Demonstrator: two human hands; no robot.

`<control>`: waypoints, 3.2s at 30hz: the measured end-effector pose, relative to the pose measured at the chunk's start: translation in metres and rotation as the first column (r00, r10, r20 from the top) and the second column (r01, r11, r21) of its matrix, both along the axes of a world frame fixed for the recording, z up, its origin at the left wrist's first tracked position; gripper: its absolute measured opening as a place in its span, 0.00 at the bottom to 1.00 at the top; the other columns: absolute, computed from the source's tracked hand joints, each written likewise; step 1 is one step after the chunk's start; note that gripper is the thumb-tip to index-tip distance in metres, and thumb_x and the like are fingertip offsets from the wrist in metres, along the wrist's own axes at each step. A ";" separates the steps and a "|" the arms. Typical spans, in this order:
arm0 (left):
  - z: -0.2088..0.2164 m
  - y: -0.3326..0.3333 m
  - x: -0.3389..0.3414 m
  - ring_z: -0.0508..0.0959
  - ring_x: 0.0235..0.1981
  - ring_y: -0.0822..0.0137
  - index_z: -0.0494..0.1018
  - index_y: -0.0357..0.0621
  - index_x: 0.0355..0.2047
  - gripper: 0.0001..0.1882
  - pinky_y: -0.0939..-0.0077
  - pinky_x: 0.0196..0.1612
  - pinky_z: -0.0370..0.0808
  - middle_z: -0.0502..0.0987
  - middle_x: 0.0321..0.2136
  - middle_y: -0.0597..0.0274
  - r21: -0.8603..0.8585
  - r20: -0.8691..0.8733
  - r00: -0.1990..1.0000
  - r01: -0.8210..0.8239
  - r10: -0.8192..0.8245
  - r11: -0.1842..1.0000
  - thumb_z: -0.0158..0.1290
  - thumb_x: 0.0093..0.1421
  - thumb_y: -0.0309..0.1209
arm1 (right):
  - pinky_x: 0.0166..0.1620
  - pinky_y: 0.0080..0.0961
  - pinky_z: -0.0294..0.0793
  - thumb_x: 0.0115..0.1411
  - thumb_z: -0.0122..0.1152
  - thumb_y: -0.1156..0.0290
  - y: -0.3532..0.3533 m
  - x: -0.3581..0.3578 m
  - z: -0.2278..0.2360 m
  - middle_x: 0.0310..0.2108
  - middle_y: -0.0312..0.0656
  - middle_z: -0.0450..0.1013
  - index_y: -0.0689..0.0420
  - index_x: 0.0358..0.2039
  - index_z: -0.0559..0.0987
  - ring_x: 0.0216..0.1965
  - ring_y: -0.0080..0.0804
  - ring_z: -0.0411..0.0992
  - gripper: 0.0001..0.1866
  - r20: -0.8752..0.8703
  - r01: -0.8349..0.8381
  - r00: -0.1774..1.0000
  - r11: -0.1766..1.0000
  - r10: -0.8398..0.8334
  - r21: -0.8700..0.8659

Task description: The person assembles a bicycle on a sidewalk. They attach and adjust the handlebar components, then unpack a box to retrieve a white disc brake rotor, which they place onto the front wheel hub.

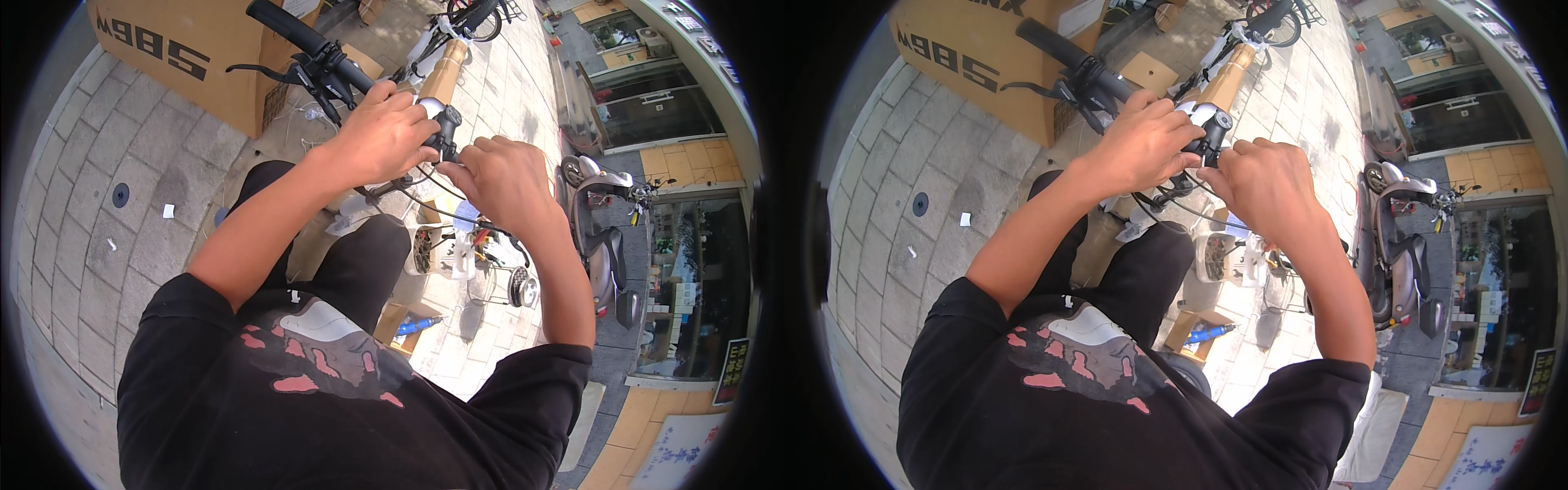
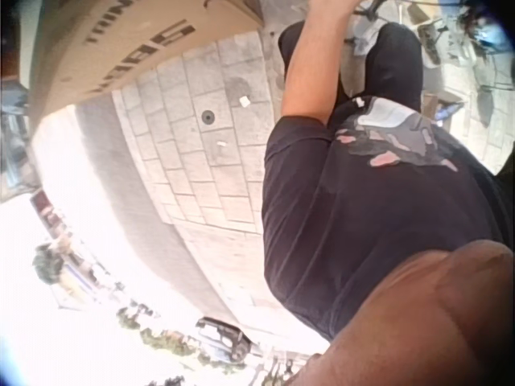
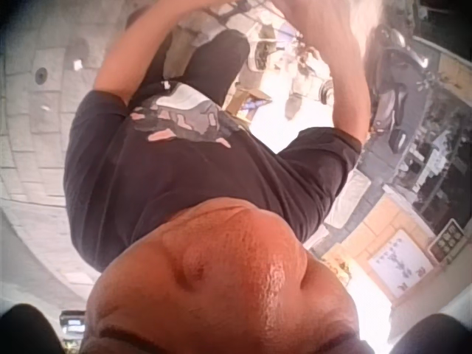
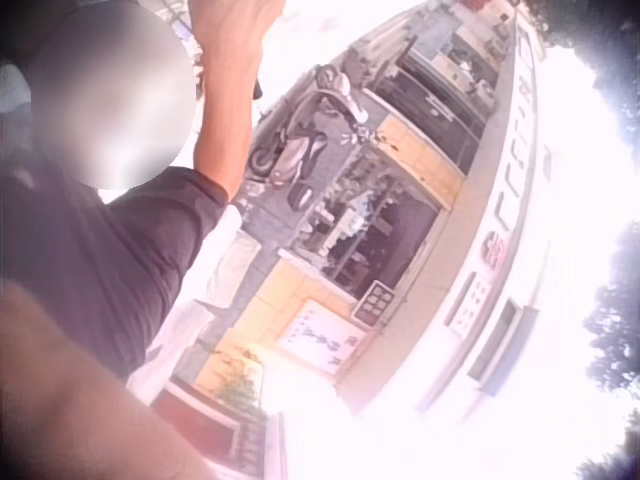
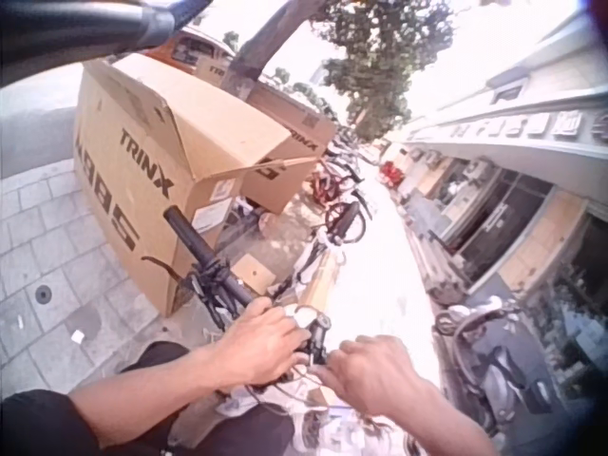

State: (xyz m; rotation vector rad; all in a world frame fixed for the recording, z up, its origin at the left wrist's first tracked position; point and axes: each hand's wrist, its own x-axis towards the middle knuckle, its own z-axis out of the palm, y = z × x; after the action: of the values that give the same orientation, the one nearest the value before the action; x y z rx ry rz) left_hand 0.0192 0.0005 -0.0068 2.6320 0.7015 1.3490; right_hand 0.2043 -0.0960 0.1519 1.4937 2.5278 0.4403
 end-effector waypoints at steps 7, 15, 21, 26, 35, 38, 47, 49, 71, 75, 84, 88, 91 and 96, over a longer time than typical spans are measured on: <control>-0.002 0.001 0.001 0.81 0.50 0.60 0.88 0.49 0.51 0.19 0.57 0.64 0.70 0.85 0.40 0.66 0.017 0.033 0.999 -0.007 0.007 1.000 0.73 0.63 0.42 | 0.36 0.45 0.81 0.74 0.70 0.47 0.007 -0.009 0.002 0.25 0.43 0.82 0.54 0.24 0.86 0.31 0.47 0.83 0.27 0.022 0.021 1.000 1.000 -0.021 0.017; -0.005 0.001 0.004 0.81 0.50 0.62 0.88 0.50 0.52 0.20 0.58 0.64 0.71 0.86 0.40 0.67 0.011 0.052 0.999 -0.009 0.008 1.000 0.74 0.61 0.42 | 0.34 0.43 0.81 0.74 0.69 0.45 0.016 -0.024 0.011 0.24 0.43 0.83 0.55 0.24 0.87 0.30 0.47 0.85 0.29 0.120 0.071 0.991 0.997 -0.066 -0.039; -0.006 0.001 0.005 0.80 0.48 0.62 0.88 0.48 0.45 0.16 0.58 0.64 0.70 0.84 0.39 0.68 0.020 0.088 0.996 -0.010 0.009 1.000 0.74 0.60 0.39 | 0.34 0.40 0.81 0.64 0.76 0.61 0.034 -0.046 0.021 0.25 0.40 0.86 0.51 0.23 0.89 0.31 0.40 0.87 0.13 0.325 0.038 0.946 0.991 0.006 -0.129; -0.007 0.001 0.005 0.81 0.51 0.61 0.88 0.49 0.43 0.15 0.57 0.69 0.67 0.85 0.38 0.67 0.039 0.050 0.998 -0.037 0.035 0.999 0.74 0.60 0.40 | 0.35 0.36 0.82 0.55 0.75 0.72 0.040 -0.062 0.020 0.27 0.38 0.87 0.47 0.24 0.90 0.33 0.38 0.88 0.05 0.401 -0.036 0.909 0.981 0.110 -0.188; -0.005 0.000 0.008 0.80 0.48 0.61 0.88 0.49 0.44 0.16 0.58 0.64 0.70 0.83 0.37 0.68 0.043 0.112 0.993 -0.026 0.021 0.999 0.75 0.57 0.38 | 0.37 0.39 0.84 0.56 0.74 0.73 0.036 -0.048 0.016 0.27 0.38 0.87 0.48 0.27 0.91 0.34 0.38 0.89 0.03 0.365 0.002 0.930 0.993 0.042 -0.120; -0.004 0.000 0.005 0.80 0.47 0.62 0.88 0.48 0.45 0.18 0.59 0.60 0.71 0.84 0.39 0.69 0.038 0.115 0.993 -0.016 0.011 0.999 0.75 0.55 0.36 | 0.38 0.39 0.84 0.59 0.74 0.71 0.040 -0.044 0.017 0.28 0.39 0.86 0.50 0.26 0.90 0.34 0.39 0.88 0.05 0.317 -0.075 0.942 0.989 0.112 -0.127; -0.006 -0.003 0.006 0.80 0.49 0.64 0.88 0.47 0.49 0.22 0.60 0.63 0.69 0.85 0.41 0.70 -0.003 0.124 0.992 -0.002 0.002 1.000 0.77 0.55 0.41 | 0.38 0.40 0.77 0.71 0.73 0.57 0.017 -0.032 0.019 0.26 0.36 0.80 0.52 0.22 0.87 0.35 0.38 0.81 0.20 0.256 -0.089 0.961 0.993 0.105 -0.073; -0.006 -0.003 0.005 0.80 0.49 0.64 0.88 0.47 0.49 0.23 0.60 0.63 0.69 0.85 0.41 0.70 -0.004 0.125 0.992 0.000 0.001 1.000 0.77 0.56 0.41 | 0.37 0.40 0.76 0.71 0.74 0.54 0.015 -0.031 0.013 0.24 0.36 0.78 0.52 0.21 0.85 0.32 0.39 0.78 0.22 0.223 -0.122 0.967 0.992 0.123 -0.016; -0.008 -0.003 0.008 0.81 0.50 0.62 0.88 0.48 0.50 0.23 0.56 0.65 0.69 0.85 0.42 0.68 -0.016 0.107 0.994 0.000 0.001 1.000 0.76 0.57 0.42 | 0.36 0.43 0.76 0.67 0.77 0.56 0.032 -0.044 0.023 0.23 0.39 0.78 0.55 0.20 0.84 0.30 0.41 0.78 0.21 0.233 -0.164 0.955 0.982 0.182 -0.096; -0.004 -0.003 0.005 0.81 0.50 0.61 0.88 0.46 0.52 0.24 0.57 0.65 0.69 0.86 0.43 0.68 -0.044 0.087 0.996 0.021 -0.017 0.999 0.76 0.57 0.41 | 0.35 0.45 0.75 0.66 0.78 0.56 0.035 -0.035 0.028 0.22 0.39 0.78 0.55 0.20 0.84 0.30 0.43 0.78 0.22 0.187 -0.150 0.967 0.980 0.174 -0.133; -0.002 -0.007 0.000 0.80 0.53 0.61 0.87 0.46 0.54 0.23 0.56 0.67 0.68 0.86 0.45 0.67 -0.031 0.060 0.998 0.016 -0.014 0.999 0.73 0.62 0.41 | 0.27 0.38 0.68 0.63 0.84 0.62 -0.019 -0.005 -0.053 0.21 0.38 0.73 0.53 0.28 0.88 0.23 0.39 0.71 0.13 -0.376 0.200 0.922 0.947 -0.094 0.252; -0.005 -0.008 0.003 0.80 0.52 0.61 0.87 0.47 0.55 0.22 0.57 0.67 0.68 0.85 0.44 0.66 -0.021 0.033 0.999 -0.001 0.002 1.000 0.73 0.62 0.41 | 0.33 0.34 0.74 0.70 0.80 0.69 -0.036 -0.011 -0.133 0.26 0.41 0.80 0.59 0.37 0.91 0.26 0.35 0.75 0.08 -0.766 0.479 0.633 0.834 -0.112 0.274; -0.002 -0.007 0.000 0.80 0.52 0.61 0.87 0.47 0.55 0.22 0.57 0.65 0.68 0.85 0.44 0.66 0.000 0.006 1.000 -0.003 0.003 1.000 0.73 0.62 0.41 | 0.34 0.33 0.74 0.73 0.78 0.70 -0.031 -0.026 -0.156 0.29 0.42 0.81 0.61 0.40 0.91 0.27 0.33 0.76 0.07 -0.860 0.566 0.505 0.778 -0.065 0.273; 0.000 0.000 0.001 0.80 0.50 0.61 0.87 0.50 0.56 0.24 0.58 0.63 0.69 0.85 0.43 0.68 0.037 0.033 0.999 0.002 -0.003 0.999 0.74 0.60 0.40 | 0.29 0.33 0.71 0.70 0.80 0.70 -0.024 -0.013 -0.152 0.24 0.39 0.76 0.58 0.37 0.91 0.24 0.35 0.73 0.07 -0.806 0.455 0.590 0.804 0.051 0.384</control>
State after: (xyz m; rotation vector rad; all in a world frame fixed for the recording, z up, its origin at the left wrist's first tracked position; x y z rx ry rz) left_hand 0.0202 0.0000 -0.0069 2.6318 0.6755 1.4146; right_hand 0.1916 -0.1196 -0.0006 2.7255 2.8882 0.6261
